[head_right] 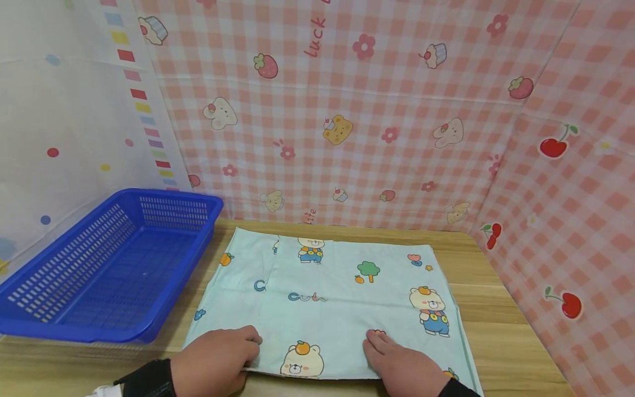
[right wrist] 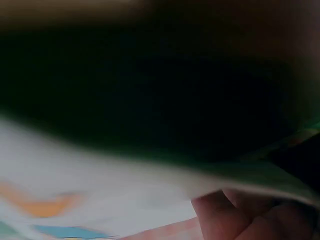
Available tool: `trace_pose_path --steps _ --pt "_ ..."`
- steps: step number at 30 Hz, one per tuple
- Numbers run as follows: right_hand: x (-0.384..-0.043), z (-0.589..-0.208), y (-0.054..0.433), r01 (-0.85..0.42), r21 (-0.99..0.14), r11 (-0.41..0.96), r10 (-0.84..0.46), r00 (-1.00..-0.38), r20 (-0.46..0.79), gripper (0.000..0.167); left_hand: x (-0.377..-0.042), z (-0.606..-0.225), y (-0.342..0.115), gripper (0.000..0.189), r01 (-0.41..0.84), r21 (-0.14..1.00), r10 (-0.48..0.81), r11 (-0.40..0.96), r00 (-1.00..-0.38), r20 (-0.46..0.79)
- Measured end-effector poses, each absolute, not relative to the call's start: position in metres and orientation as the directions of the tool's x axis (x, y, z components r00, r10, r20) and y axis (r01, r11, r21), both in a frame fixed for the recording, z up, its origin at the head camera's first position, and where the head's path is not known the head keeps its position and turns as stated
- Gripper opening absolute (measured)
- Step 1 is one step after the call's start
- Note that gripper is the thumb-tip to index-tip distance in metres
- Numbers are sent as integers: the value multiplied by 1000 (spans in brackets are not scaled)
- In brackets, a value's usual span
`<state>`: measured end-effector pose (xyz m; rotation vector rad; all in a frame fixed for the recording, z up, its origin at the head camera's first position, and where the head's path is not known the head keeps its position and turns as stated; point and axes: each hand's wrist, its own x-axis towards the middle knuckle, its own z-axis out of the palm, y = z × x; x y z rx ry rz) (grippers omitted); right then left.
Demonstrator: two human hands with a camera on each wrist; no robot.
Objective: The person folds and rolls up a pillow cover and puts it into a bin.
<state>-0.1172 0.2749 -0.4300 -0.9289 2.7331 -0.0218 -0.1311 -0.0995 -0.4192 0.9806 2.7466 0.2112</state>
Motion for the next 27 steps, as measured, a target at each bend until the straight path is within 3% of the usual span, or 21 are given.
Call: trace_pose_path --steps 5,12,15,21,27 --pt "-112 -434 315 -496 -136 858 -513 -811 -281 107 -130 -419 -124 17 585 225 619 779 -775 -126" --pt "-108 -438 367 -377 -147 914 -405 -844 -351 107 -128 -422 -155 23 554 251 584 794 -809 -61" --pt "-106 -440 387 -363 -129 923 -385 -857 -343 104 -128 -423 -164 26 538 254 563 804 -825 -36" --pt "-109 -437 407 -193 -187 963 -258 -861 -438 97 -126 -424 -174 31 523 234 531 820 -847 32" --pt "-104 -431 420 -151 -180 972 -212 -891 -401 94 -126 -422 -177 31 416 272 439 868 -898 -29"
